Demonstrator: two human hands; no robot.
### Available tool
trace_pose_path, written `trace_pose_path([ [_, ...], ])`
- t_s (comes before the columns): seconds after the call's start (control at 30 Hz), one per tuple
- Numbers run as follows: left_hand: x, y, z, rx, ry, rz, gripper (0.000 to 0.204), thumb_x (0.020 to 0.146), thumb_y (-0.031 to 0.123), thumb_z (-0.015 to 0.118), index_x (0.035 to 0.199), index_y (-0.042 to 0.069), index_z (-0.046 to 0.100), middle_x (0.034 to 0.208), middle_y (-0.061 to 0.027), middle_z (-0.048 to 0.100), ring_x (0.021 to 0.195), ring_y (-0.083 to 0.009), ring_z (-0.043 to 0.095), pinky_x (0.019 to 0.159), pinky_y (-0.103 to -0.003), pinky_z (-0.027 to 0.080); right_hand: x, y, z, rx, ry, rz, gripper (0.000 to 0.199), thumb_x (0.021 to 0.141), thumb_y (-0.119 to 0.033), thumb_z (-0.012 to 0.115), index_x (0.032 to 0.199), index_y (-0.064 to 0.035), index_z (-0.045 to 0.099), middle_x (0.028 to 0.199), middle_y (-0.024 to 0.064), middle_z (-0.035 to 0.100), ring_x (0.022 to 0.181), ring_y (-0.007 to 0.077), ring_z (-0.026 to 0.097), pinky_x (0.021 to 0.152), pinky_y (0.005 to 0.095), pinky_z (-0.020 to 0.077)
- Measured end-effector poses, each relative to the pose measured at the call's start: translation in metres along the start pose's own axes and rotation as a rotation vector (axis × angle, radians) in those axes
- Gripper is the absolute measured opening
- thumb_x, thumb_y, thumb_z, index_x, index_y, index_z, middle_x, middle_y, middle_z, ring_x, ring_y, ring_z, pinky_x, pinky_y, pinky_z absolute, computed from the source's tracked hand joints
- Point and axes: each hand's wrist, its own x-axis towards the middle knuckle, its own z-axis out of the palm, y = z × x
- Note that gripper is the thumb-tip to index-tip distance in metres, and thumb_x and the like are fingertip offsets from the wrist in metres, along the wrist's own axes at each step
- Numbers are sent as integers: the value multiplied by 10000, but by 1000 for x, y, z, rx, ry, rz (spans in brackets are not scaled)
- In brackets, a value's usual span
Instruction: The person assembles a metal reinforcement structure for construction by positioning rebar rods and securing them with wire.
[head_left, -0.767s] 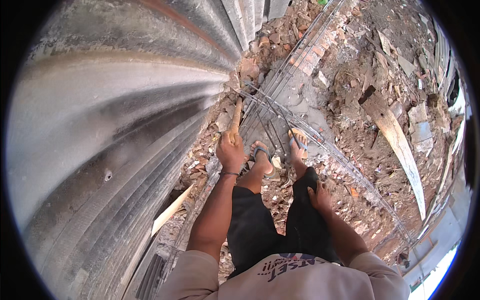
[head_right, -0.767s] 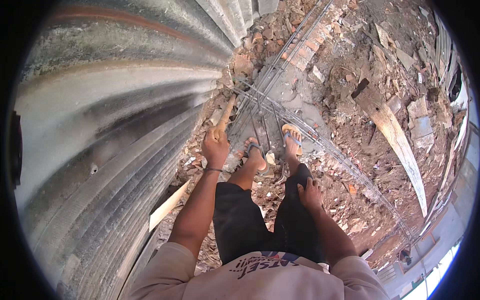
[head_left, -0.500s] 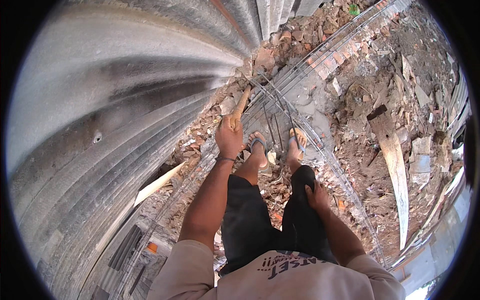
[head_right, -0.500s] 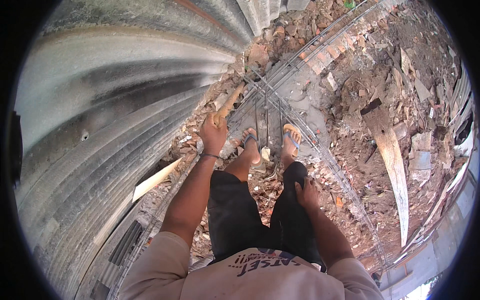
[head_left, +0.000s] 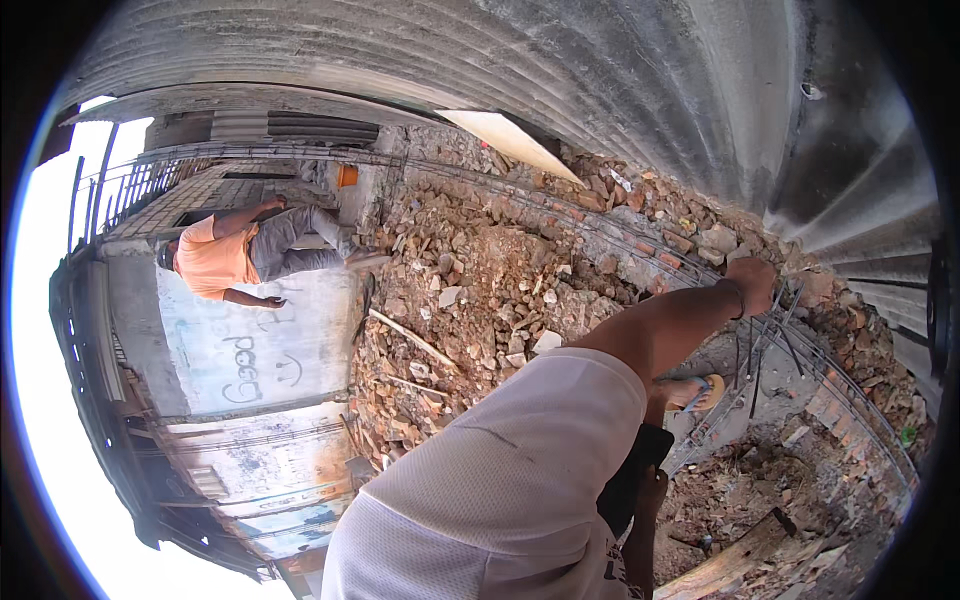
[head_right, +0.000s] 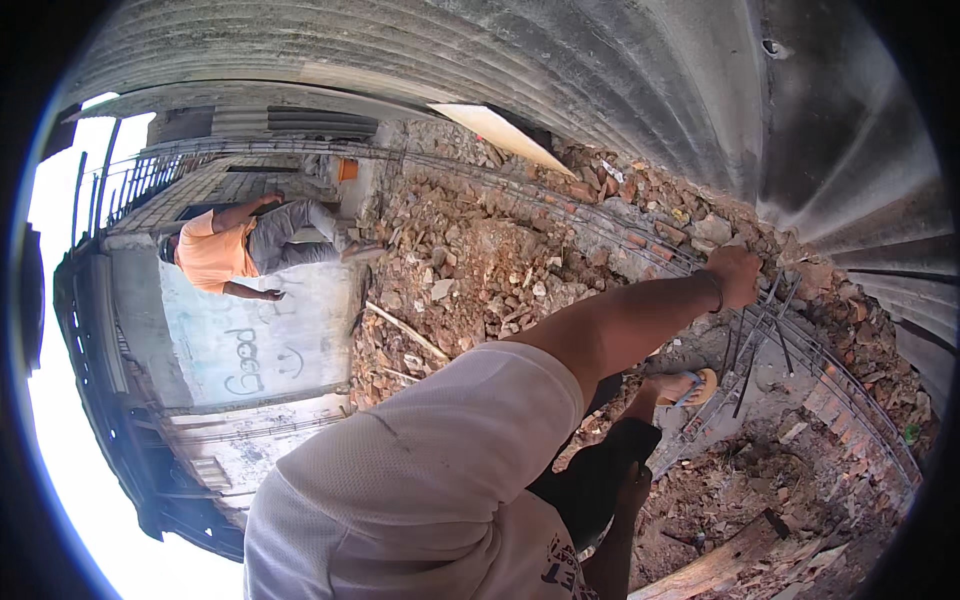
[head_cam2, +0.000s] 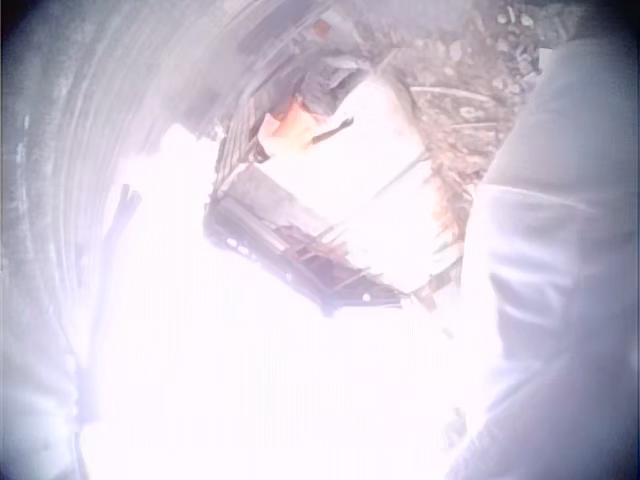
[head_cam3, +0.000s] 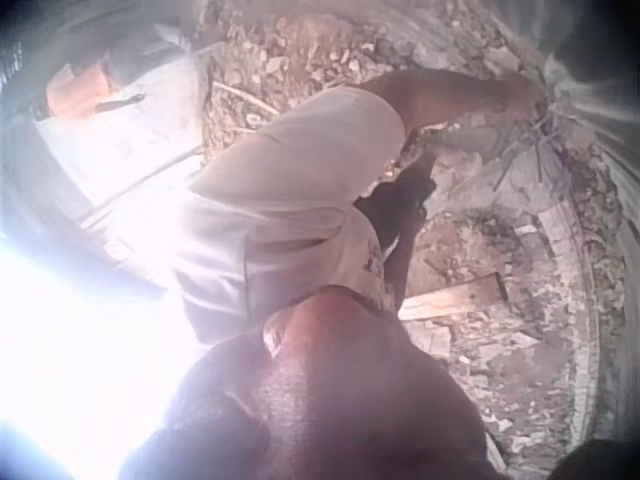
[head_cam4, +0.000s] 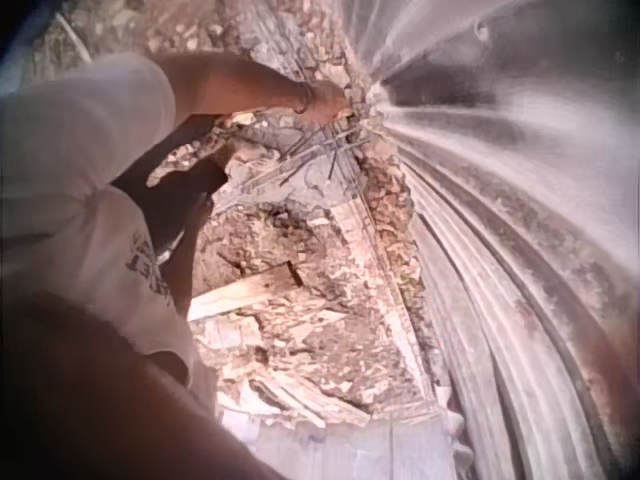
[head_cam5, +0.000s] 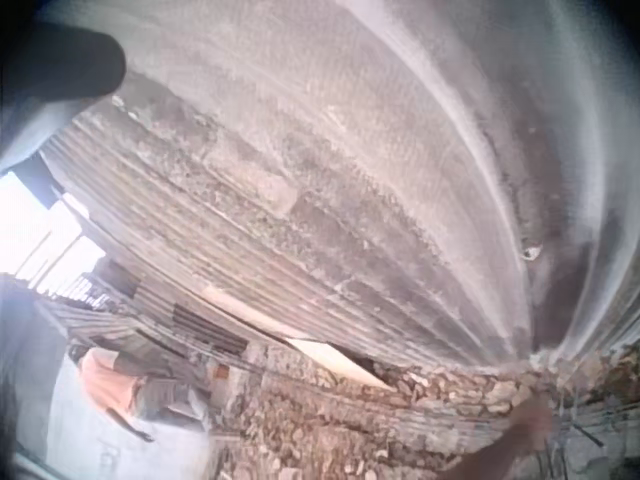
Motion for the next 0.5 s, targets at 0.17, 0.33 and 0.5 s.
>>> trace_pose_path([
  [0.17, 5, 3, -6, 44, -126, -98, 266, 749, 233, 711, 942, 57, 759, 1005, -179, 724, 988, -325, 700, 830, -447, 565, -6, 11, -35, -124, 20, -15, 539, 989, -470, 574, 1186, 31, 588, 1055, 207, 666, 960, 326, 641, 833, 435, 492],
  [0.33, 10, 7, -2, -1, -102, -23, 314, 767, 270, 711, 983, 43, 736, 1021, -191, 721, 1008, -335, 695, 831, -452, 563, 4, 40, -66, -232, 71, 0, 517, 984, -469, 577, 1148, 20, 613, 1083, 240, 662, 939, 377, 643, 815, 459, 489],
  [0.5, 12, -20, 17, -61, -42, -75, 240, 782, 255, 692, 908, 53, 728, 975, -194, 728, 950, -363, 709, 807, -477, 573, 22, -22, -70, -205, 137, 80, 515, 979, -438, 584, 1169, 39, 610, 1062, 260, 673, 982, 380, 657, 820, 460, 506],
])
